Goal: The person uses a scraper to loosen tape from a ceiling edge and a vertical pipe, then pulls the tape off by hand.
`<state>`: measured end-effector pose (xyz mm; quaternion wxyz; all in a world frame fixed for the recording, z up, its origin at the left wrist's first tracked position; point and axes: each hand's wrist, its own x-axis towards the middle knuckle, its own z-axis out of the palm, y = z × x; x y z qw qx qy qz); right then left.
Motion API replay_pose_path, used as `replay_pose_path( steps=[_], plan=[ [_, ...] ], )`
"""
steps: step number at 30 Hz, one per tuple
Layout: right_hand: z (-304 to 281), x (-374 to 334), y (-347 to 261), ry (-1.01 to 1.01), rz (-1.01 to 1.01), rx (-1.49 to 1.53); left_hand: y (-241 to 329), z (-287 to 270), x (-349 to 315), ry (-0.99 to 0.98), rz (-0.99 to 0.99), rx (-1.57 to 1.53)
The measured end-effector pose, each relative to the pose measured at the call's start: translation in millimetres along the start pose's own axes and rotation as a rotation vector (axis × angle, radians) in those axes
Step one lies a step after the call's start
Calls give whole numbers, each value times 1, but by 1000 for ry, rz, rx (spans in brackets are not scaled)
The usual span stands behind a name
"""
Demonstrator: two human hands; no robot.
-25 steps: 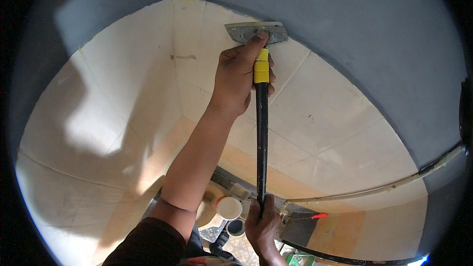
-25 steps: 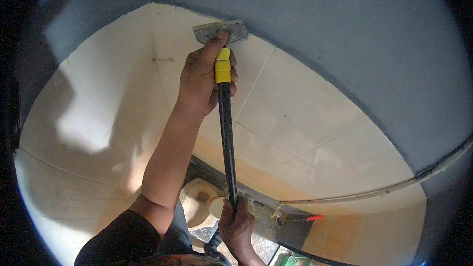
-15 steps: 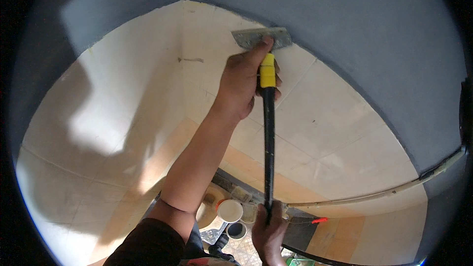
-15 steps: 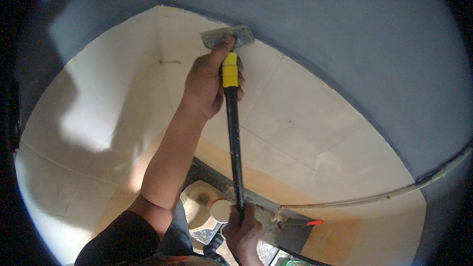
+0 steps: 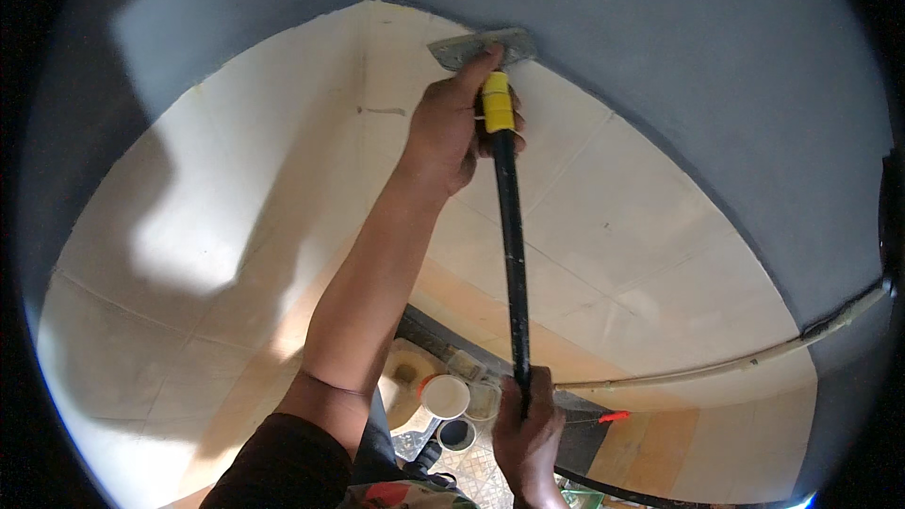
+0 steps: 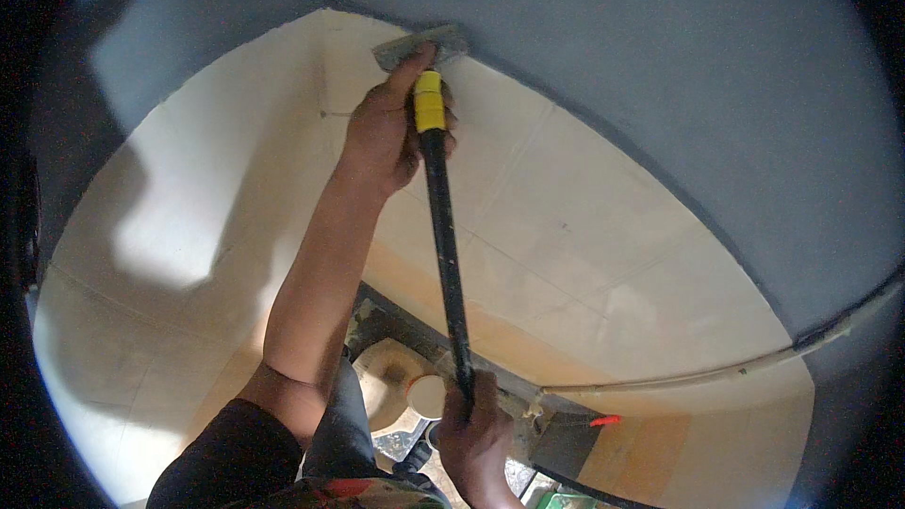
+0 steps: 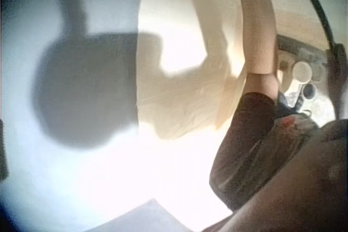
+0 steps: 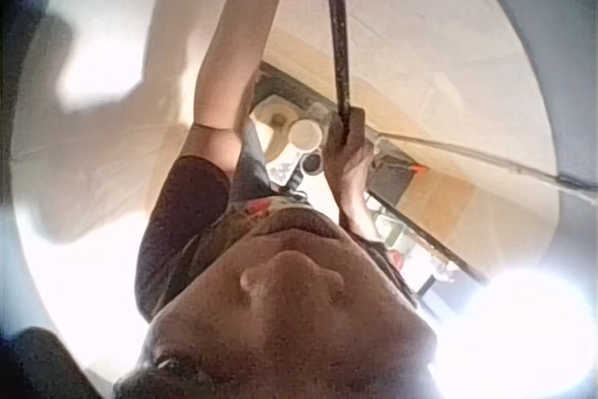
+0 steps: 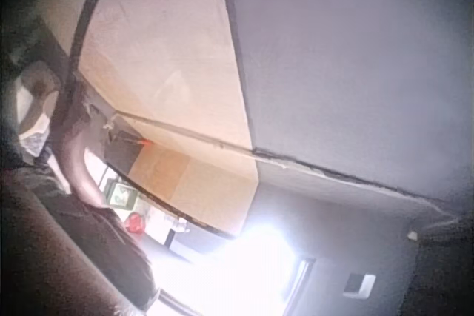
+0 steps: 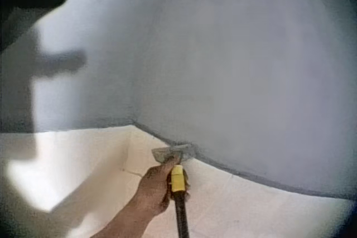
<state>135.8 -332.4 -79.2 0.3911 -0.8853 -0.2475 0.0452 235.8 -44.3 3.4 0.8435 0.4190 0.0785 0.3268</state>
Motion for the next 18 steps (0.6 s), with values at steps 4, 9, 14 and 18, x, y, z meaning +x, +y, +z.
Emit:
replay_pose_path(
  steps=[4, 9, 14, 18],
  plan=[
    [-13, -3, -7, -20, 53, 5, 5, 8, 1, 22, 9, 8],
    [1, -1, -5, 32, -43, -17, 4, 11, 2, 51, -7, 52],
    [8, -16, 43, 69, -50, -37, -36, 1, -20, -3, -73, -23],
    [23, -16, 57, 119, -116, 16, -39, 0, -19, -2, -43, 20]
  ],
)
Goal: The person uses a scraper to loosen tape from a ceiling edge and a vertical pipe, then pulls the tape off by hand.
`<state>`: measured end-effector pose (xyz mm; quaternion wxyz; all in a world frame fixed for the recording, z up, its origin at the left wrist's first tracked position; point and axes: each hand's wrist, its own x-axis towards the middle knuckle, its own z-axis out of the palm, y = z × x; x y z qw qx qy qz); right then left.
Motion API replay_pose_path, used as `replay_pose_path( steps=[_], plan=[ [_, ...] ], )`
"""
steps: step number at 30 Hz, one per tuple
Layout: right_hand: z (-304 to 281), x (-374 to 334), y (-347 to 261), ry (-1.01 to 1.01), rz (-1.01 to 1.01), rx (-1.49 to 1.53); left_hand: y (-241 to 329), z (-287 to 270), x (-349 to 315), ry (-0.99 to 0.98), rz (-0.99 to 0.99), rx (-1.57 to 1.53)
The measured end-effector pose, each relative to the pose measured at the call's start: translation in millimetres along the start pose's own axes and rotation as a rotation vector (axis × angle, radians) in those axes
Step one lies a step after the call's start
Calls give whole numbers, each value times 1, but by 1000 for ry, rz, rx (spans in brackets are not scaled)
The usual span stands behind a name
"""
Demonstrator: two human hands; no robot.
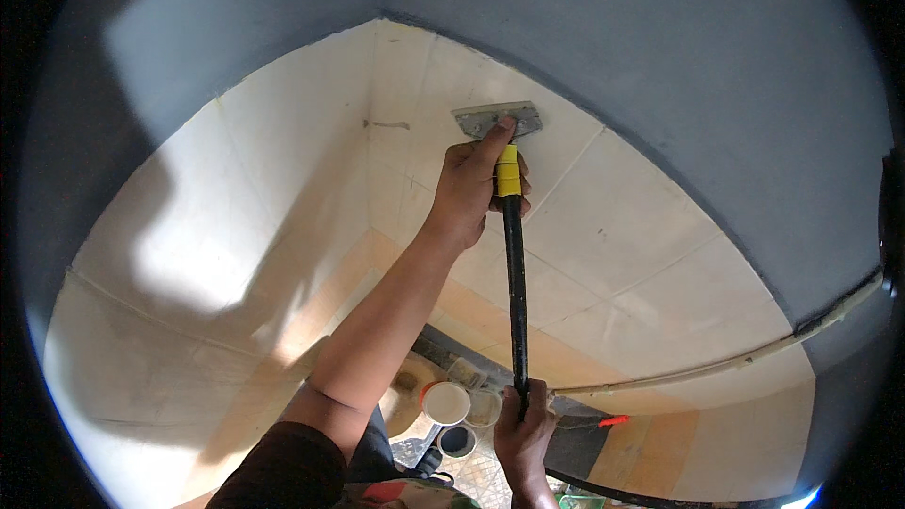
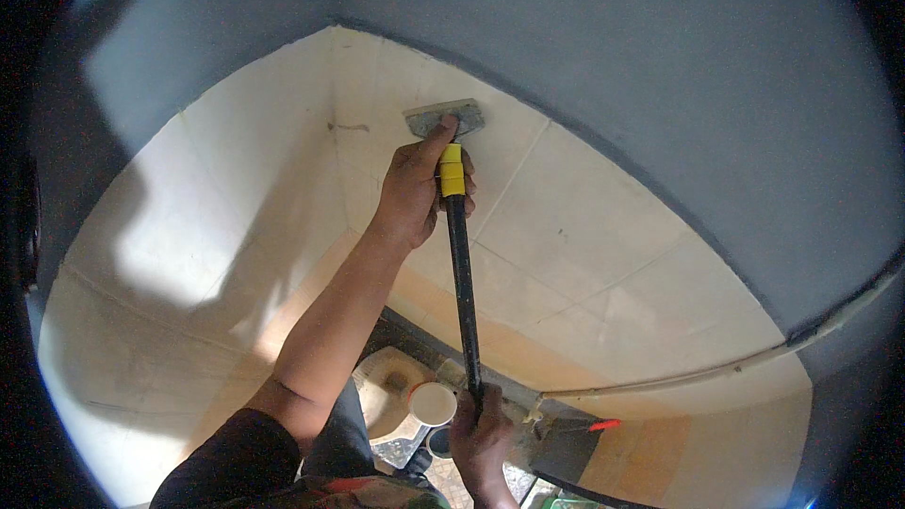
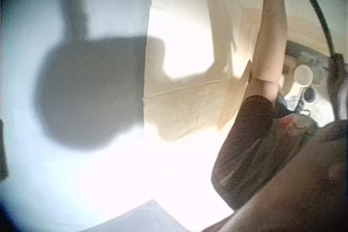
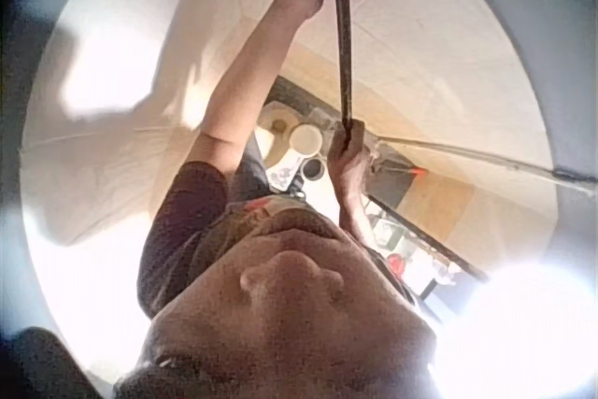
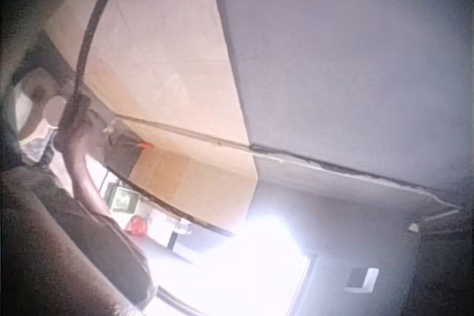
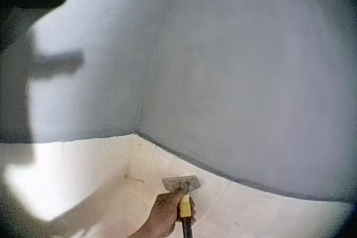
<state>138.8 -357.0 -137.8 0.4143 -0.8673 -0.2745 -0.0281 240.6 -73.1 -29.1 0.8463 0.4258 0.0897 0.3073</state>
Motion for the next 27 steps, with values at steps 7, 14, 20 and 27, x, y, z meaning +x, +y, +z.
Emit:
replay_pose_path(
  steps=[7, 14, 20, 27],
  plan=[
    [3, 7, -6, -429, 170, 264, 29, 6, 7, 9, 8, 75],
    [-16, 0, -27, -493, 295, 728, 35, 14, 5, 82, 14, 76],
    [-50, -21, 16, -330, 145, 369, 3, 42, -10, 45, -38, 30],
    [-137, 20, 2, -189, 178, -115, -35, 87, -17, 106, 100, -192]
  ],
)
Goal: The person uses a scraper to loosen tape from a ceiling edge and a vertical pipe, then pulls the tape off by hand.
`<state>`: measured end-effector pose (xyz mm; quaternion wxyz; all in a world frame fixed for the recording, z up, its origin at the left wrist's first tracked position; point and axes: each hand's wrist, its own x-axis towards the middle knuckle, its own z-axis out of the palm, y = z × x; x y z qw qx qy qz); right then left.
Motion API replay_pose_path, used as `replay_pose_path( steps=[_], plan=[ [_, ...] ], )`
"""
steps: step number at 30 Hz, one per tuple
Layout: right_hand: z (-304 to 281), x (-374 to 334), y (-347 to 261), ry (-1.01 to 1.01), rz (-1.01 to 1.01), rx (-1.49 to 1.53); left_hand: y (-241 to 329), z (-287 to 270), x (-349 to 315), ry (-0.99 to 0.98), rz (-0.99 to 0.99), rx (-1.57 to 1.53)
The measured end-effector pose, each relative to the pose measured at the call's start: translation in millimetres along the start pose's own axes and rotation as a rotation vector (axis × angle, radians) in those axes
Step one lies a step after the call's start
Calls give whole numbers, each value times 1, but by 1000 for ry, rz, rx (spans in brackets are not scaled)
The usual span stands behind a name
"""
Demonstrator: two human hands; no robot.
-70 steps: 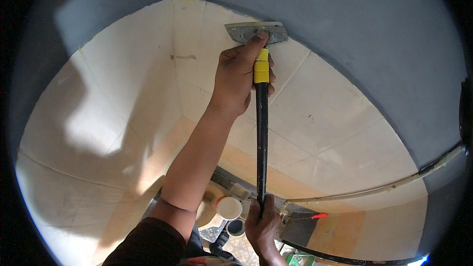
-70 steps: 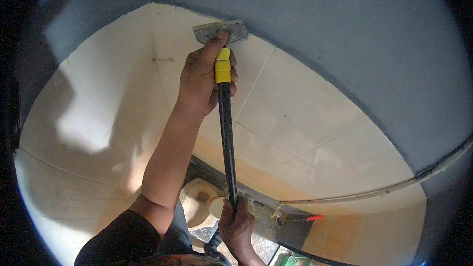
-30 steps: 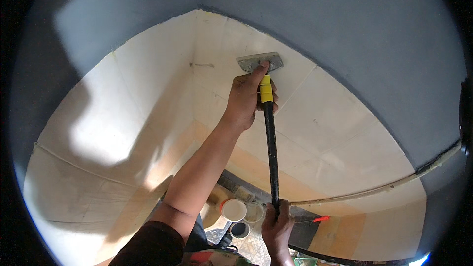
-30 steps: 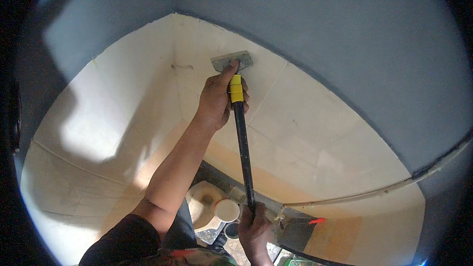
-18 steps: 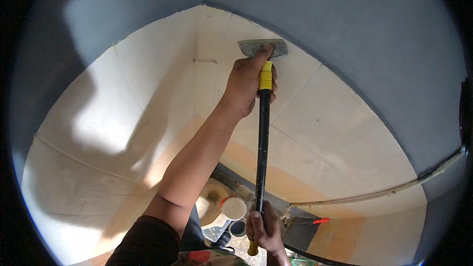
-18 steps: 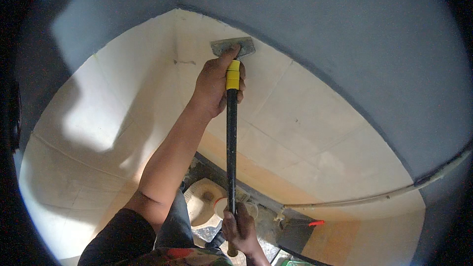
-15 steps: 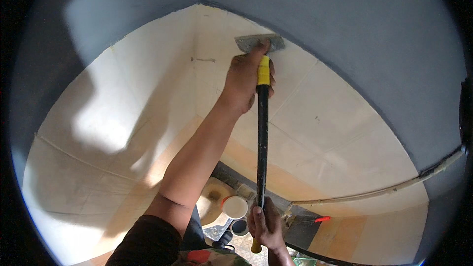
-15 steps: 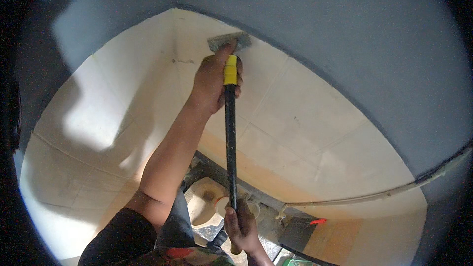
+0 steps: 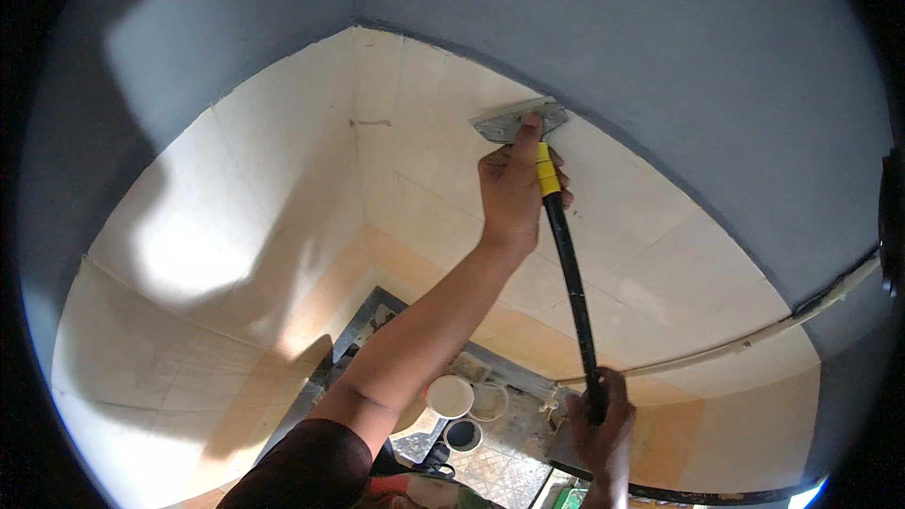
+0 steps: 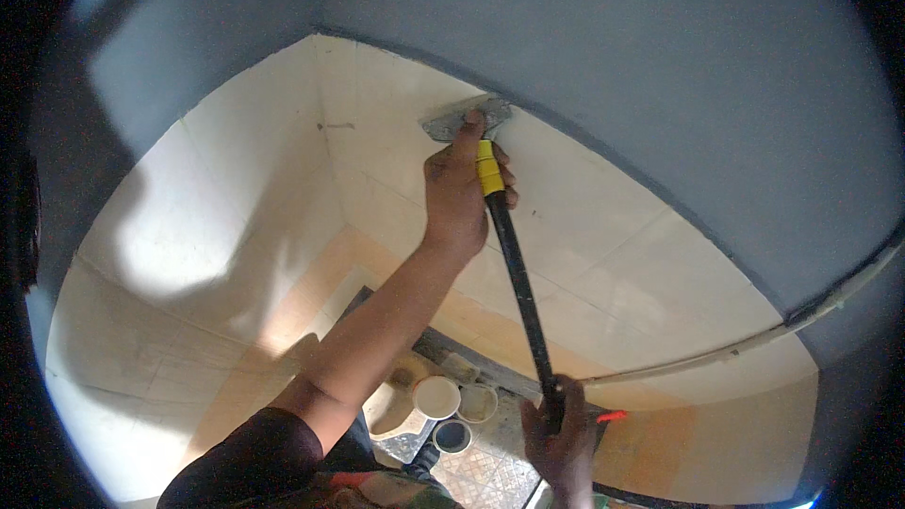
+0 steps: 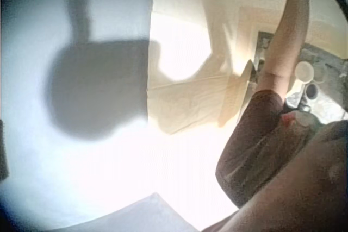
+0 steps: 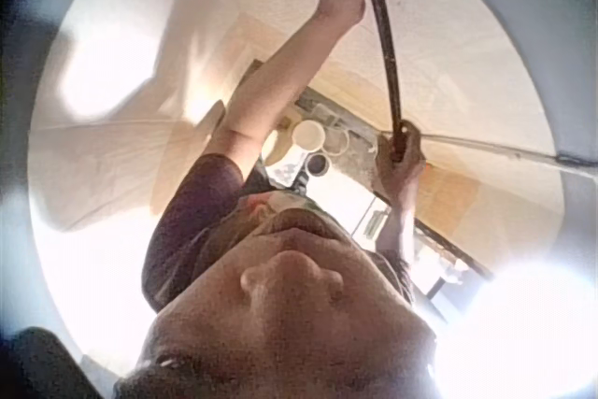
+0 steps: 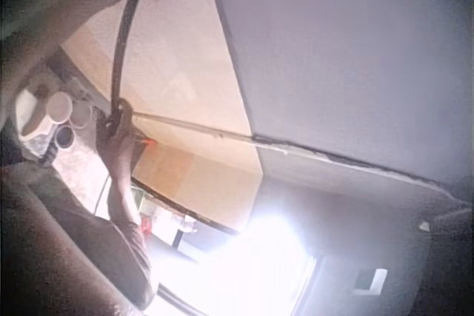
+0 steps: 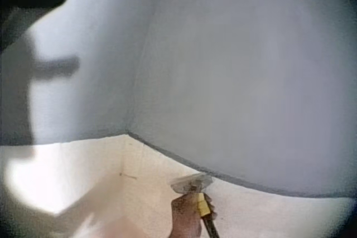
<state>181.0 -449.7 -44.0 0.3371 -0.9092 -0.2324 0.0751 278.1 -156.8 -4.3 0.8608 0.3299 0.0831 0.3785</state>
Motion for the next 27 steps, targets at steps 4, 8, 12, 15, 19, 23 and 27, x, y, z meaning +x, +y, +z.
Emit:
replay_pose_path(
  steps=[4, 8, 12, 15, 19, 23, 27],
  plan=[
    [-24, 43, -36, 62, -208, -92, -16, 24, -9, 71, 19, -120],
    [-41, 84, -63, 49, -384, -187, -14, 29, -8, 123, 53, -174],
    [-55, 115, -76, -72, -551, -395, -21, 20, -13, 10, 49, -110],
    [-66, 113, -90, -159, -590, -525, -24, 15, -31, -115, 87, -112],
    [-61, 124, -76, -179, -587, -307, -49, 25, -67, -123, 123, -18],
    [-71, 123, -60, -83, -492, -349, -64, 33, -60, -247, 96, 10],
    [-96, 127, -52, -10, -545, -565, -84, 50, -56, -350, -17, -109]
  ],
)
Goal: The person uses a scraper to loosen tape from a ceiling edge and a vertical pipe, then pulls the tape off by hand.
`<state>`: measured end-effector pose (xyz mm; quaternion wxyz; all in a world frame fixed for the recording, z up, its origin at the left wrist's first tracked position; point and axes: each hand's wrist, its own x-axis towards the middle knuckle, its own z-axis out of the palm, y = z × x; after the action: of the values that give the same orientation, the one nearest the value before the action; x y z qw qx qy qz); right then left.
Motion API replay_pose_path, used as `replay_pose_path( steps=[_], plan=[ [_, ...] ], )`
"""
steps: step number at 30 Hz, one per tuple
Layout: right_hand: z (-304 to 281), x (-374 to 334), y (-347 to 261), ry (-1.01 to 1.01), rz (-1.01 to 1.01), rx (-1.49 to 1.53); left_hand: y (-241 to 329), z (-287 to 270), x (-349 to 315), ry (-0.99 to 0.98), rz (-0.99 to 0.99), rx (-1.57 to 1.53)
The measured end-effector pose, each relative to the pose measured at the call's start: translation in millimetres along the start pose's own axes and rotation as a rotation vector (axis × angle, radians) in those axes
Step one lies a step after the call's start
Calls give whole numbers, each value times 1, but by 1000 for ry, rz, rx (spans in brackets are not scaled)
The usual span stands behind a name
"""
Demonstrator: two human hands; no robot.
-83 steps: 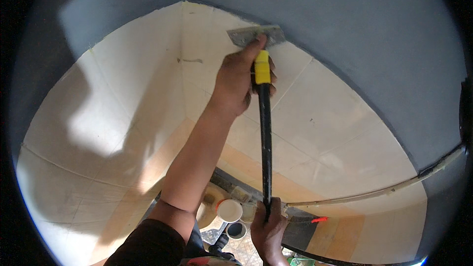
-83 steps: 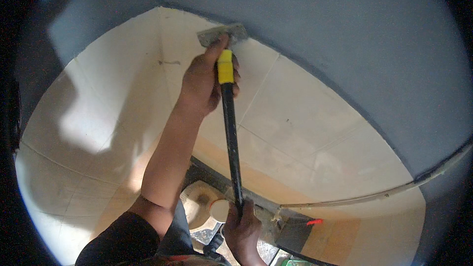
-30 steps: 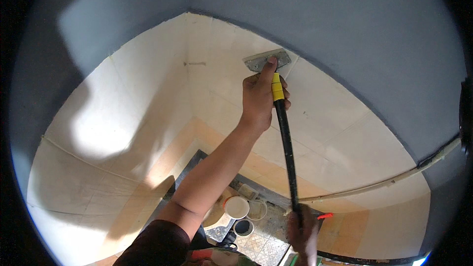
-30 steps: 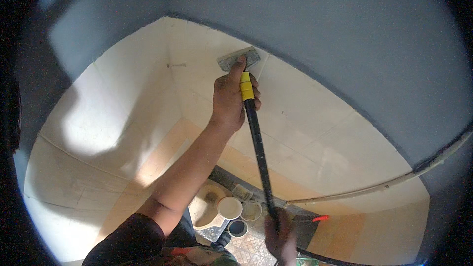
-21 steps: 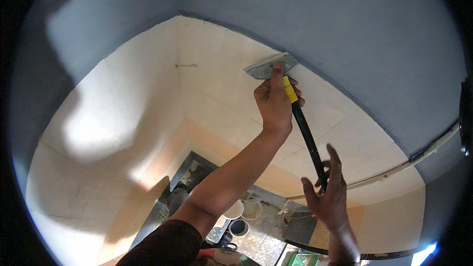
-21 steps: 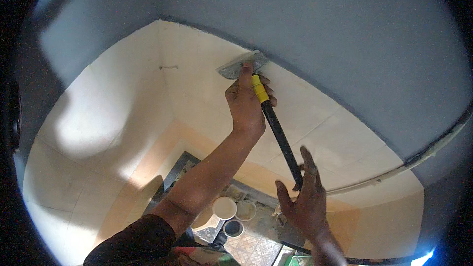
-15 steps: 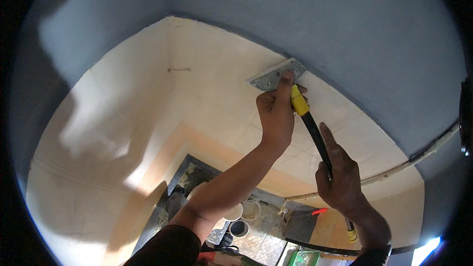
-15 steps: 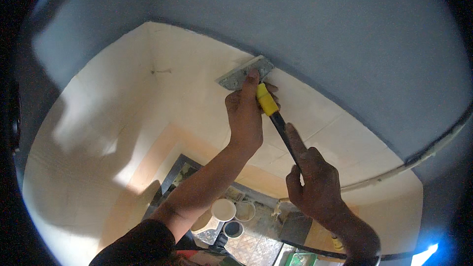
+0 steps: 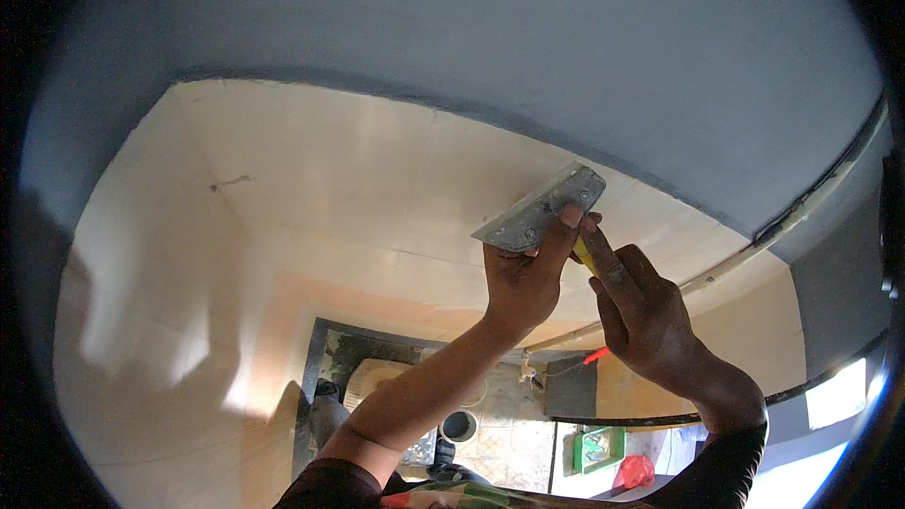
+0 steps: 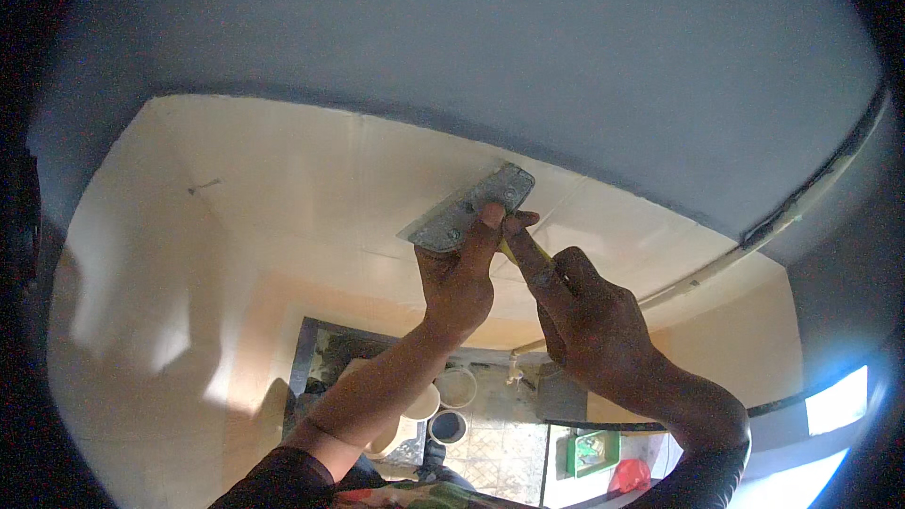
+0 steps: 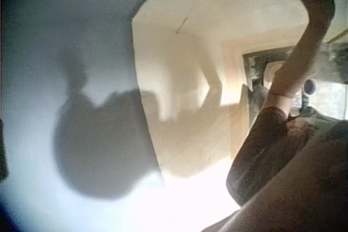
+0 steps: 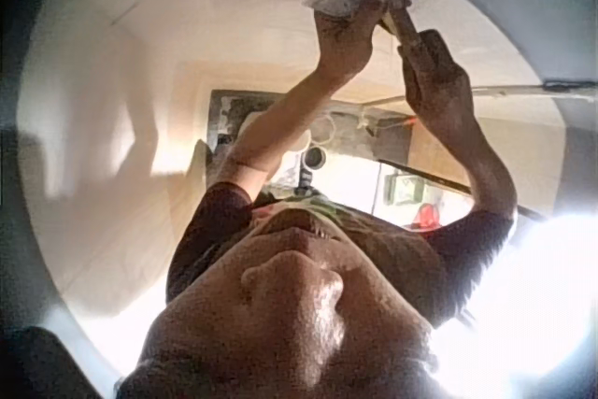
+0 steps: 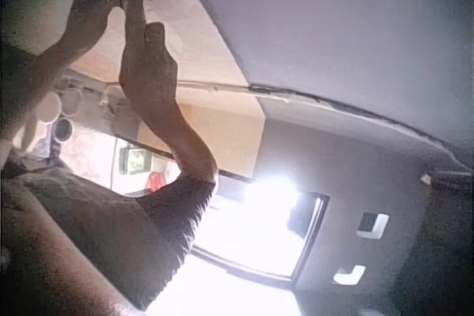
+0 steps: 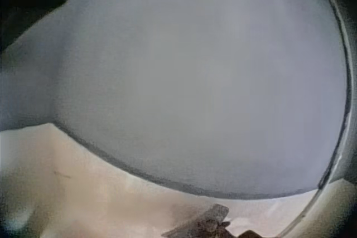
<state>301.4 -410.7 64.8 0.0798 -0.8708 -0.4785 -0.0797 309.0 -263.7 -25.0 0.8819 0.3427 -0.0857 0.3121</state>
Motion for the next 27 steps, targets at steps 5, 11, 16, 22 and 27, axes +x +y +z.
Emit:
replay_pose_path(
  steps=[5, 11, 16, 22, 27],
  plan=[
    [-20, 14, 5, -131, -20, -193, -7, -9, 11, -126, 53, -38],
    [-31, 62, -17, -123, -221, -358, 13, -34, 28, -90, 373, 70],
    [-27, 97, -35, -144, -285, -589, 35, -51, 44, -38, 382, -125],
    [-22, 106, -43, -181, -211, -585, 52, -53, 42, 6, 177, -118],
    [-25, 113, -49, -218, -177, -601, 54, -54, 47, 7, 85, -211]
  ],
)
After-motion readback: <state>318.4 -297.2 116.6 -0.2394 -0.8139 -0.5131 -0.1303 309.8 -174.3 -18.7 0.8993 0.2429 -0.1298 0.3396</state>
